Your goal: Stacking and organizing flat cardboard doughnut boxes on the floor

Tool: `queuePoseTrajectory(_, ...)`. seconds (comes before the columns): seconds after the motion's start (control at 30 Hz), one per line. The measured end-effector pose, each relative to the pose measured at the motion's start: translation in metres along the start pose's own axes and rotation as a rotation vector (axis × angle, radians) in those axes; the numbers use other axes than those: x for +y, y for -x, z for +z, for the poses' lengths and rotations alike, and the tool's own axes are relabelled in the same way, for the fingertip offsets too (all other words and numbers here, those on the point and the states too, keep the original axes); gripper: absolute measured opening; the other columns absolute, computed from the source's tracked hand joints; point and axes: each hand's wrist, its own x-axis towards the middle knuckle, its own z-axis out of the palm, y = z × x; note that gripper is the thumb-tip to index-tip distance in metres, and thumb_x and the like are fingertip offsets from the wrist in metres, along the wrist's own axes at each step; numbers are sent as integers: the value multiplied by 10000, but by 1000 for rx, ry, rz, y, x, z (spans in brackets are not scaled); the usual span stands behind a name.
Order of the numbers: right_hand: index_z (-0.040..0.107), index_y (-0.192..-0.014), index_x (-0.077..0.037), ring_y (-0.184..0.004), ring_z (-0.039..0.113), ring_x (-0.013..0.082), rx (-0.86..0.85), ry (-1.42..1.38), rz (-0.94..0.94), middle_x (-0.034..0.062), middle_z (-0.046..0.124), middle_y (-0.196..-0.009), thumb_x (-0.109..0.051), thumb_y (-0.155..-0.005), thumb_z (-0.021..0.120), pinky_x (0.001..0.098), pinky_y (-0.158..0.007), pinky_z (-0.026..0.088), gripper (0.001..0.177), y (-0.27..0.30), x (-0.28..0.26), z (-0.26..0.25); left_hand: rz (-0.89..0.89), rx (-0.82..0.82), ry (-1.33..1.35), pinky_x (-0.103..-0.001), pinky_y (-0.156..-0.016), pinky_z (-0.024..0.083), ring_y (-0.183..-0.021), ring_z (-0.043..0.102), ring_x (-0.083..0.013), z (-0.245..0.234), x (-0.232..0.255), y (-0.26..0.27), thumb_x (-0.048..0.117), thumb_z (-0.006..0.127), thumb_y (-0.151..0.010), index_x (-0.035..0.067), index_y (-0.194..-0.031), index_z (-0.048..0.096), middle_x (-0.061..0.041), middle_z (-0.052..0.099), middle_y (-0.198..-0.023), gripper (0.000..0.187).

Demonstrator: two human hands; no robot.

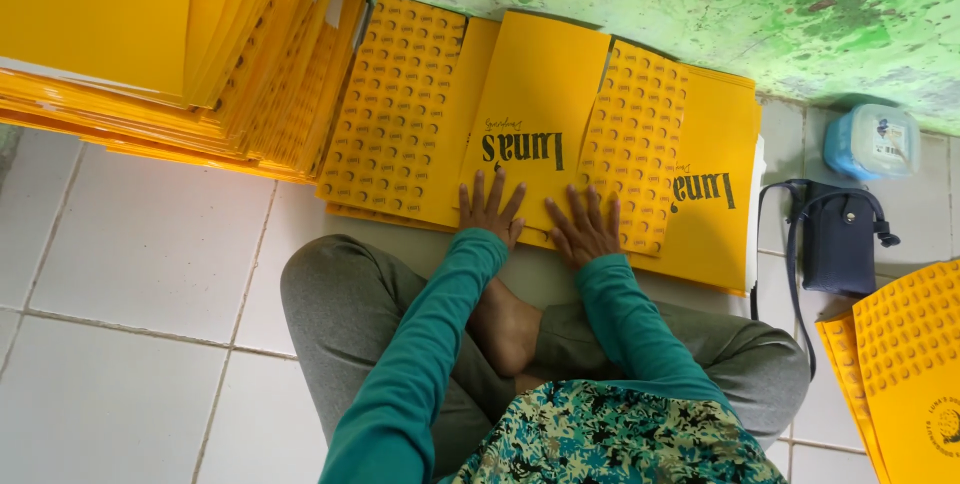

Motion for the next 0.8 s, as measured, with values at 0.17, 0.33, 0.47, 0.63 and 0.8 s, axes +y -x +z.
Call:
queuePoseTrajectory(0.17,71,-1634,-530,-1591,-30,333,-46,15,0,-34,-7,-1751,-616,-1071,120,655,-1220,-137,572,-1,3,0,-113,-175,67,-648,-1256,-40,-1588,-26,-422,-25,-2,-28,498,263,-1076,381,-1668,91,-69,-18,-1756,628)
queuePoseTrajectory(0.33,95,-1632,-533,-1592,-15,310,-20,13,-11,-66,-3,-1751,-602,-1074,128,634,-1226,-119,563,0,0,0,-296,-214,55,-592,-1294,-40,-1599,-65,-391,-35,-10,-96,516,231,-1100,279,-1686,5,-106,-69,-1753,671)
queuePoseTrajectory(0.47,127,-1641,-497,-1594,6,313,58,52,-38,-44,43,-1750,-571,-1082,154,638,-1231,-98,565,-2,2,0,-367,-171,18,-575,-1303,-58,-1607,-84,-358,-27,-20,-158,592,222,-1094,233,-1682,-27,-114,-93,-1748,733)
queuePoseTrajectory(0.63,128,-1643,-485,-1594,8,319,70,59,-31,-38,49,-1749,-576,-1077,145,640,-1230,-90,574,-3,1,1,-392,-185,-5,-581,-1297,-67,-1612,-80,-324,-44,-27,-192,561,157,-1102,202,-1687,1,-107,-82,-1750,704)
queuePoseTrajectory(0.8,137,-1644,-480,-1594,11,323,59,57,-21,-34,57,-1749,-588,-1074,162,635,-1233,-90,580,-2,-1,-3,-365,-196,23,-574,-1300,-48,-1614,-56,-331,-57,-23,-175,562,207,-1103,193,-1690,35,-120,-50,-1752,714)
